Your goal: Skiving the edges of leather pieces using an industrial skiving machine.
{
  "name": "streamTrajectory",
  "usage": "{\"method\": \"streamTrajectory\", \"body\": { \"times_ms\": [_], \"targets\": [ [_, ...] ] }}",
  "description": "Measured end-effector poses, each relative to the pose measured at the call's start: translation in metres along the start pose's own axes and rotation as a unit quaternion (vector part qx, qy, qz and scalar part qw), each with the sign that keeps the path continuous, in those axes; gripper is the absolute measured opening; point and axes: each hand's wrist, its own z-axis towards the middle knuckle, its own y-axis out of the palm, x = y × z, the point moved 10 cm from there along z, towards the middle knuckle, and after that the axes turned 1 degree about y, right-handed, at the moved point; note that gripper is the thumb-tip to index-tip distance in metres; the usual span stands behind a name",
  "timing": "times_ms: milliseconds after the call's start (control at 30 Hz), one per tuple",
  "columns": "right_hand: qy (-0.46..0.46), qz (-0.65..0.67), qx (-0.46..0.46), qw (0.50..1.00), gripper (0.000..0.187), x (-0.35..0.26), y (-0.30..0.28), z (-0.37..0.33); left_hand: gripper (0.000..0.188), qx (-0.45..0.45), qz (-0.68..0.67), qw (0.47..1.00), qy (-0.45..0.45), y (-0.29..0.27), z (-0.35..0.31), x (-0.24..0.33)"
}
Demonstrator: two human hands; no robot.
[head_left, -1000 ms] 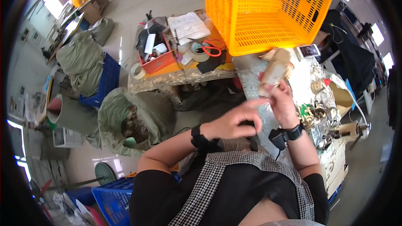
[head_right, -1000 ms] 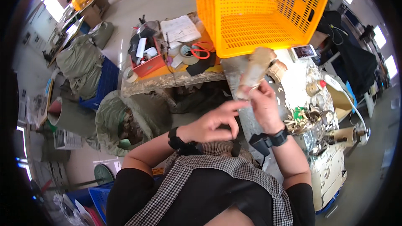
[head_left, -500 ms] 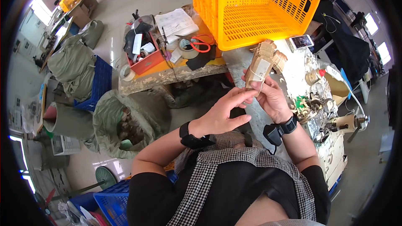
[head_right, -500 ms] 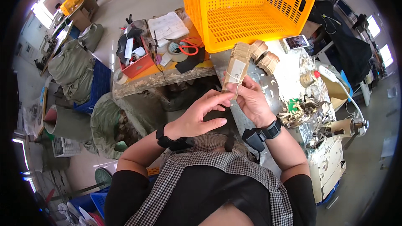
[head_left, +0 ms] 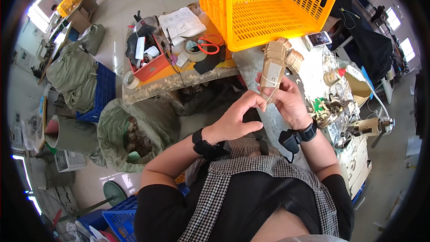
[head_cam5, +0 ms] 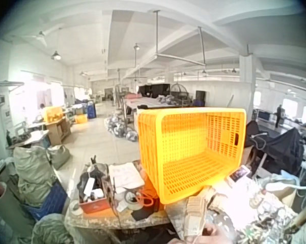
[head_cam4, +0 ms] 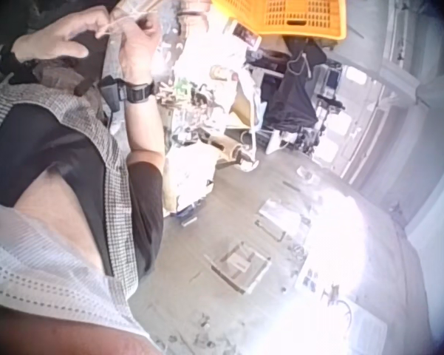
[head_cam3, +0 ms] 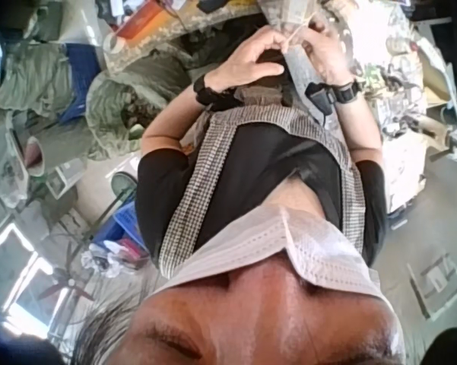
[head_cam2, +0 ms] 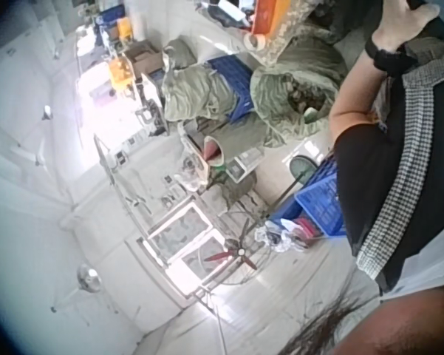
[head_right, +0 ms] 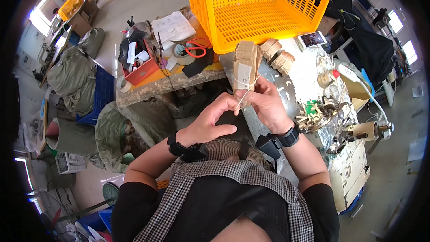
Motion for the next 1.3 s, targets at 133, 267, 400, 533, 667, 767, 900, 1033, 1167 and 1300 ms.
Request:
{"method": "streamTrajectory", "body": {
  "times_ms": [133,267,400,533,667,767,900,1033,1167,1300],
  "targets": [
    [-0.001,0.006,-0.045,0.999,0.046,-0.008,0.02,-0.006,0.024,0.004,-0.042,0.999,0.015,-0.011,-0.005,0.005],
    [0.046,0.013,-0.152,0.987,0.05,0.002,0.038,-0.02,0.015,-0.054,0.021,0.998,-0.028,-0.017,-0.011,0.021],
    [0.095,-0.013,-0.176,0.98,0.048,0.009,0.047,-0.026,0.01,-0.008,0.133,0.991,0.003,-0.035,-0.016,0.038],
    [0.138,-0.087,-0.132,0.978,0.046,0.027,0.039,-0.026,0.031,0.08,-0.055,0.99,-0.1,-0.064,-0.037,0.0],
    [0.065,-0.283,-0.184,0.939,0.047,0.022,0.051,-0.023,0.067,0.121,-0.19,0.96,-0.164,-0.059,-0.049,-0.02],
    [0.054,-0.431,-0.226,0.872,0.052,0.032,0.073,-0.025,0.062,0.121,-0.157,0.961,-0.195,-0.048,-0.052,-0.012],
    [0.005,-0.366,-0.282,0.887,0.069,0.043,0.079,-0.027,0.044,0.137,-0.093,0.961,-0.22,-0.071,-0.076,-0.027],
    [0.036,-0.395,-0.211,0.893,0.06,0.042,0.044,-0.018,0.033,0.346,-0.115,0.905,-0.221,-0.151,-0.16,-0.059],
    [0.067,-0.369,-0.123,0.919,0.046,0.049,-0.004,-0.016,0.033,0.559,-0.125,0.787,-0.23,-0.237,-0.303,-0.08],
    [0.13,-0.362,-0.047,0.922,0.043,0.066,-0.044,-0.024,0.059,0.733,-0.24,0.623,-0.131,-0.291,-0.457,-0.102]
  ]
}}
